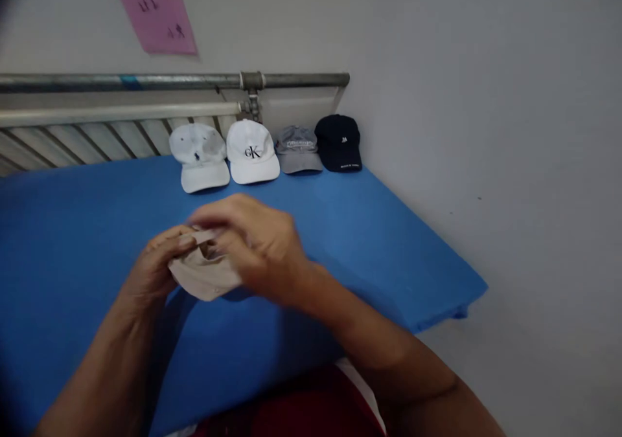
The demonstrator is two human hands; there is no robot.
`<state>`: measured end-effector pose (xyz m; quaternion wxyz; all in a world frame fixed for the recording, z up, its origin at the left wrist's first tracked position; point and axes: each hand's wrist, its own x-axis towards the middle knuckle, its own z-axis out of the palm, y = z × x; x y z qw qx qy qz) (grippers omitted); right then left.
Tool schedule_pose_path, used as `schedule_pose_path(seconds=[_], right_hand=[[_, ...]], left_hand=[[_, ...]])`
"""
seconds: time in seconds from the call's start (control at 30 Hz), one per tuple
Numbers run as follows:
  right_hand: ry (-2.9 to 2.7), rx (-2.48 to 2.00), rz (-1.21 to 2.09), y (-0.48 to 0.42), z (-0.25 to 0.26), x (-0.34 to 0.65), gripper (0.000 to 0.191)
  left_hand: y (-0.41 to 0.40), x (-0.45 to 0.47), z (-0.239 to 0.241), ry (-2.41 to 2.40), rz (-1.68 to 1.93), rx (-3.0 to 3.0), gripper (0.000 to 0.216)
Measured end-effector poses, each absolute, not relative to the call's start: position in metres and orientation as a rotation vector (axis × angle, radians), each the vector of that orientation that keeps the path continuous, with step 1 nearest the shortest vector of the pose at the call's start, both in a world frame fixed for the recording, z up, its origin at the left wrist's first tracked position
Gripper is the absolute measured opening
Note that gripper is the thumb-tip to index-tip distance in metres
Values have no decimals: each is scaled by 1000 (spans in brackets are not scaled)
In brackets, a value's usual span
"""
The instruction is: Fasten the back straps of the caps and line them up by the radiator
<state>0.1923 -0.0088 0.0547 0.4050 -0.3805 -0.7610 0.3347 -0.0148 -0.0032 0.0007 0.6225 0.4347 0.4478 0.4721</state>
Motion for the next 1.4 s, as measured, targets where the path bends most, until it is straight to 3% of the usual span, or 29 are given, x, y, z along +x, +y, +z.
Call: schedule_pose_path(seconds=[0.13,0.3,0.4,0.57,1.03,1.27,1.4], right_hand=[[-2037,-949,850,39,35,204,18],[-2239,-875,815,60,17,208,26],[-2258,-783,924,55,18,207,20],[-2081,-820,1204,48,18,217,14],[-1638,-851,1494,40,15,213,11],[-1506,-800,1215,50,4,221,14],[-1705,-852,949,64,-14,225,35]], left_hand=[[15,-18,-9,939,1064,971,30],[23,-26,-19,910,976,981,34],[22,-31,-25,919,943,971,35],[19,-34,-31,921,888,1001,38],[8,-42,-23,874,837,1161,34],[-2,-52,-23,619,1033,1139,21],[-9,-53,-24,378,1212,1010,17]])
